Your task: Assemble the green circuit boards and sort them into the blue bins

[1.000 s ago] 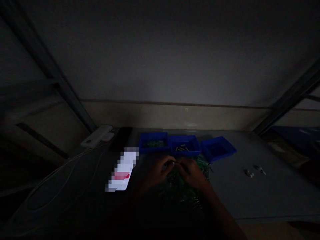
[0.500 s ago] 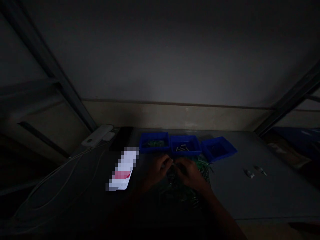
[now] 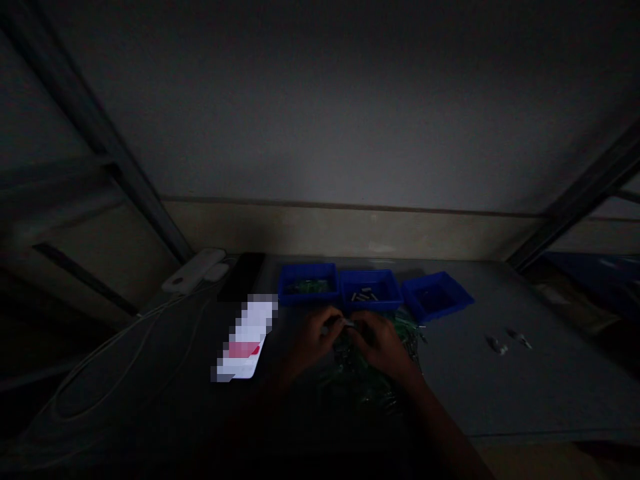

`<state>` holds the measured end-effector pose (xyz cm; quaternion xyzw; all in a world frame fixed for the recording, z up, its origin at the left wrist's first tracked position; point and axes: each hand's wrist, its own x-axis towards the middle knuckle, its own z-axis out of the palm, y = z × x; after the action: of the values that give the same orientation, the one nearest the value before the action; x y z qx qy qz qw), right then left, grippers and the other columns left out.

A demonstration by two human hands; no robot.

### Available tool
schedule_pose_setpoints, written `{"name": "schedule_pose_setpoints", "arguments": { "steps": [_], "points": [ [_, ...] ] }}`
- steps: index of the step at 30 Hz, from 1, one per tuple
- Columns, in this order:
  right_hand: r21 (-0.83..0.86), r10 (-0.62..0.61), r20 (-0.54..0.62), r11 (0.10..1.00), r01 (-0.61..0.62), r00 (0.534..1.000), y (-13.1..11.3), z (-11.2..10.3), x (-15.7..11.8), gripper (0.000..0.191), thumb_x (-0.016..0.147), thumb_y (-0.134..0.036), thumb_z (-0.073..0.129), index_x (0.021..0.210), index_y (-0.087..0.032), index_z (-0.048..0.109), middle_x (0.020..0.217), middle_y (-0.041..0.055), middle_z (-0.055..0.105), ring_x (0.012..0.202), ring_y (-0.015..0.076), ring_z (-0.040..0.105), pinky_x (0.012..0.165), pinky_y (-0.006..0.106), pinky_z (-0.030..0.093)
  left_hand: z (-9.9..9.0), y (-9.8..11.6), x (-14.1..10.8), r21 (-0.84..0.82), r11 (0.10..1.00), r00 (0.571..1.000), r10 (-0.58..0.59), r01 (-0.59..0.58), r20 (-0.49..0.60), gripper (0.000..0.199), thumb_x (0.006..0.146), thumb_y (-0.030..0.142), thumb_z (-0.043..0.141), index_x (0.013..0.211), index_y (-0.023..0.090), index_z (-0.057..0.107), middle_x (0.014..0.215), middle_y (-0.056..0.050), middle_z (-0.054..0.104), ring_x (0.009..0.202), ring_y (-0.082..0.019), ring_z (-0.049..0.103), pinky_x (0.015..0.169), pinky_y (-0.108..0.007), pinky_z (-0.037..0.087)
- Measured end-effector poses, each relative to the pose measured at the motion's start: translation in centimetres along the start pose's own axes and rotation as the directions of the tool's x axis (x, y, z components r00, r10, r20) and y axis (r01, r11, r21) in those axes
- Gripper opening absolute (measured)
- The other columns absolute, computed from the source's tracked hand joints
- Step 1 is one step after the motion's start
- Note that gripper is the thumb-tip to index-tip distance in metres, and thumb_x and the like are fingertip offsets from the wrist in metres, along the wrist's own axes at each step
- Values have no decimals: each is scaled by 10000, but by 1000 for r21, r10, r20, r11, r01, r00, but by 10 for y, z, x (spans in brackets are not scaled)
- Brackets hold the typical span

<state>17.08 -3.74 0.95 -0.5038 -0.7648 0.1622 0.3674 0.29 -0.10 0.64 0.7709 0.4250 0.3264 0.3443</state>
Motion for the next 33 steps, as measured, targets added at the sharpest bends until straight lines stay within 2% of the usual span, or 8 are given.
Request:
{"name": "schedule_pose_setpoints", "arguments": {
  "steps": [3, 6, 11, 15, 23, 27, 31, 33],
  "points": [
    [-29, -2, -13, 1000, 2, 1000, 4, 0, 1, 164, 829, -282, 487, 883, -173, 596, 787, 51, 656, 700, 149, 597, 643, 251, 441, 1, 0, 2, 44, 999, 998, -20, 18, 53, 264, 851, 348, 418, 783, 163, 594, 730, -1, 618, 691, -114, 558, 626, -212, 403],
    [-81, 110, -126, 989, -121, 986, 13, -6, 2, 225, 834, -339, 479, 869, -166, 618, 800, 67, 675, 707, 164, 616, 656, 266, 450, 1, -4, 4, 76, 997, 994, -17, 9, 107, 252, 846, 334, 426, 816, 167, 612, 759, -9, 639, 685, -117, 569, 626, -216, 400],
    [-163, 349, -430, 877, -452, 833, 36, -25, 2, 430, 844, -486, 406, 950, -139, 636, 645, 63, 649, 542, 157, 576, 532, 248, 393, -7, -15, 5, 173, 985, 976, -55, 18, 211, 175, 786, 267, 489, 830, 178, 634, 756, -10, 652, 668, -122, 576, 615, -220, 396],
    [-214, 407, -487, 803, -557, 773, 45, -30, 1, 460, 834, -523, 403, 945, -151, 652, 640, 72, 657, 531, 163, 577, 494, 240, 348, -15, -14, 1, 219, 976, 929, -68, -14, 364, 152, 707, 286, 579, 805, 195, 649, 716, -2, 644, 632, -127, 565, 567, -220, 363],
    [-248, 443, -473, 762, -598, 761, 48, -27, -1, 403, 826, -482, 448, 968, -174, 666, 668, 79, 674, 542, 173, 588, 490, 242, 339, -17, -11, -1, 249, 968, 933, -56, -37, 356, 164, 711, 251, 531, 799, 217, 665, 748, -14, 648, 667, -142, 562, 592, -234, 360],
    [-213, 445, -412, 801, -559, 795, 51, -27, -1, 406, 829, -470, 438, 981, -167, 660, 706, 83, 681, 587, 178, 609, 524, 250, 383, -15, -16, -2, 263, 962, 934, -28, -71, 355, 181, 717, 220, 521, 842, 221, 653, 765, -14, 644, 680, -144, 562, 601, -236, 358],
    [-192, 393, -389, 850, -490, 833, 49, -26, -1, 424, 838, -479, 404, 940, -163, 668, 691, 77, 680, 570, 180, 602, 522, 263, 405, -20, -19, 0, 293, 956, 940, -77, -25, 333, 174, 737, 202, 501, 844, 211, 639, 749, -14, 632, 650, -139, 550, 576, -230, 349],
    [-152, 359, -378, 885, -440, 853, 44, -25, 1, 406, 849, -460, 397, 926, -165, 665, 754, 80, 695, 608, 180, 616, 557, 270, 433, -26, -18, 3, 286, 958, 958, -95, 14, 271, 180, 761, 208, 486, 873, 205, 627, 798, -19, 642, 699, -143, 564, 614, -233, 370]
  ]
}}
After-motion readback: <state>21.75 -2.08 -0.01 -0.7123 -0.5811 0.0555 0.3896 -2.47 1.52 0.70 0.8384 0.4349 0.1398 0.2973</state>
